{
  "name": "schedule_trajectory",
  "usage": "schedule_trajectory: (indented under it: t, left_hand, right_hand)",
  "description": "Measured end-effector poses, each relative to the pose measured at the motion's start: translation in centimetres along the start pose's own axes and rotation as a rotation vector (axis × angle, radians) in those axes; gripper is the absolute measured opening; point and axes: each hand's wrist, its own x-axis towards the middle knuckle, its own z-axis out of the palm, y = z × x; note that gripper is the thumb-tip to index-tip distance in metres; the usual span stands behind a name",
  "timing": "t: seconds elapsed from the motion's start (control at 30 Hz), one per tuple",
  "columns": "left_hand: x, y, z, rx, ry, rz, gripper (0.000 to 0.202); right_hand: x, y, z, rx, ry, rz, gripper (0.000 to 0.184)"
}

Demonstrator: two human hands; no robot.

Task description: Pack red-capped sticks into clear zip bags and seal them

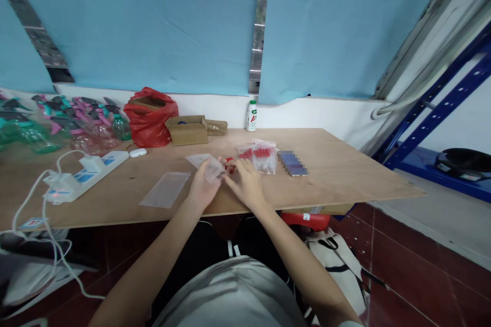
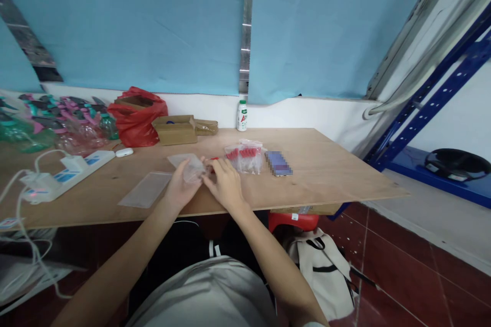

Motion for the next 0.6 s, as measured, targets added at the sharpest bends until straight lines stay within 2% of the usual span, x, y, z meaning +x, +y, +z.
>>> schedule_trajectory:
  t: [0.13, 0.3, 0.43, 0.6]
  left_hand:
    - [0.6, 1.8, -0.7, -0.088, 0.059, 0.126, 0.008]
    - [1.2, 2.8, -1.4, -0.161, 0.112, 0.237, 0.009]
    - [1.7, 2.6, -1.8, -0.198, 0.158, 0.295, 0.013]
    - [2.3, 2.6, -2.4, -0.213, 0.226, 0.278, 0.019]
  right_hand:
    - [0.1, 1.9, -0.1, -0.078, -0.088, 0.088, 0.033]
    - [-0.8, 4.0, 1.0, -0.140, -0.317, 0.108, 0.059]
    - [-1.4, 4.2, 1.6, -0.172, -0.456, 0.146, 0.055]
    - [-1.3, 3.9, 1.5, -0.189, -0.468, 0.138, 0.052]
